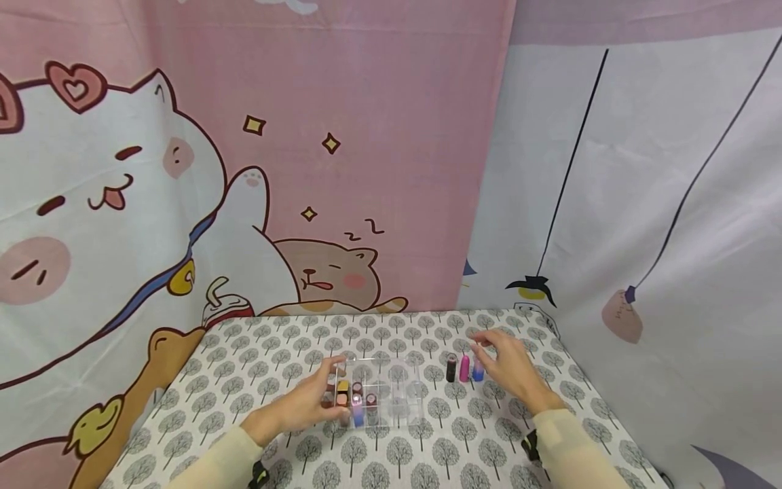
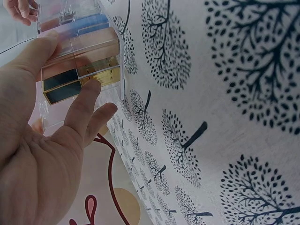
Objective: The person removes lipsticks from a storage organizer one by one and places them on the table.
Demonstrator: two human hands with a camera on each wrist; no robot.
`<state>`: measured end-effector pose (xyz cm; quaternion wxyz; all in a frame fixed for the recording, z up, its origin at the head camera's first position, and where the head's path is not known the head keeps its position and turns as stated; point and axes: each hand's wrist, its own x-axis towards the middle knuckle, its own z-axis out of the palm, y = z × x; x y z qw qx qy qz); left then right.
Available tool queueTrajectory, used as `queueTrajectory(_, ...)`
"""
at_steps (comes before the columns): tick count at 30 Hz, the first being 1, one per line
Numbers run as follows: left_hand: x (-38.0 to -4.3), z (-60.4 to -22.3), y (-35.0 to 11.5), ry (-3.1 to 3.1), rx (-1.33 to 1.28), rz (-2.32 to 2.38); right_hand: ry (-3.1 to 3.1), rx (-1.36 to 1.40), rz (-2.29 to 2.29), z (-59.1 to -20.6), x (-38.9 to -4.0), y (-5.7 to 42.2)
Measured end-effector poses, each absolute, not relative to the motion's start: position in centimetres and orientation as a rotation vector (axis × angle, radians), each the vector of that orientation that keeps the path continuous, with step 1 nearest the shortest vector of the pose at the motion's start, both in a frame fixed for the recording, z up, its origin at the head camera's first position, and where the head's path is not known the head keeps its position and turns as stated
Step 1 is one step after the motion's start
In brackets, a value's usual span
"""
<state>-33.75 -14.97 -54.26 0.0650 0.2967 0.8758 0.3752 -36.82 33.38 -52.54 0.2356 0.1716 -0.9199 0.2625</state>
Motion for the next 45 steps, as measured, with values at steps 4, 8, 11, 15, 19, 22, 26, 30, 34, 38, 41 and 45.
queueTrajectory(4,-33.7,-54.3,-14.9,2.640,0.891,1.135,-2.527,0.481,0.733,-52.2,-36.6,33.0)
queueTrajectory(8,-33.7,-54.2,-14.8,2.646,0.892,1.128,-2.520,0.506,0.733,-51.9,-36.4,32.5)
queueTrajectory(11,-33.7,-54.2,-14.8,2.654,0.890,1.117,-2.505,0.532,0.708,-51.7,-36.3,32.1)
queueTrajectory(15,-33.7,-54.2,-14.8,2.653,0.883,1.116,-2.483,0.562,0.675,-51.5,-36.2,31.5)
queueTrajectory(19,-33.7,-54.3,-14.8,2.648,0.880,1.122,-2.495,0.572,0.669,-51.5,-36.0,30.9)
queueTrajectory(22,-33.7,-54.4,-14.9,2.651,0.881,1.123,-2.494,0.585,0.678,-51.4,-35.8,30.4)
queueTrajectory(26,-33.8,-54.4,-14.9,2.663,0.883,1.110,-2.470,0.626,0.683,-51.4,-35.6,29.7)
queueTrajectory(30,-33.8,-54.5,-14.9,2.666,0.892,1.096,-2.426,0.670,0.667,-51.5,-35.5,29.0)
queueTrajectory(34,-33.8,-54.5,-14.8,2.659,0.894,1.094,-2.377,0.734,0.687,-51.5,-35.2,28.2)
queueTrajectory(38,-33.7,-54.4,-14.8,2.665,0.890,1.095,-2.394,0.757,0.705,-51.4,-34.8,27.5)
queueTrajectory(41,-33.7,-54.4,-14.9,2.675,0.892,1.095,-2.408,0.766,0.724,-51.5,-34.6,26.8)
queueTrajectory(45,-33.8,-54.4,-14.9,2.674,0.881,1.106,-2.417,0.797,0.745,-51.5,-34.3,25.9)
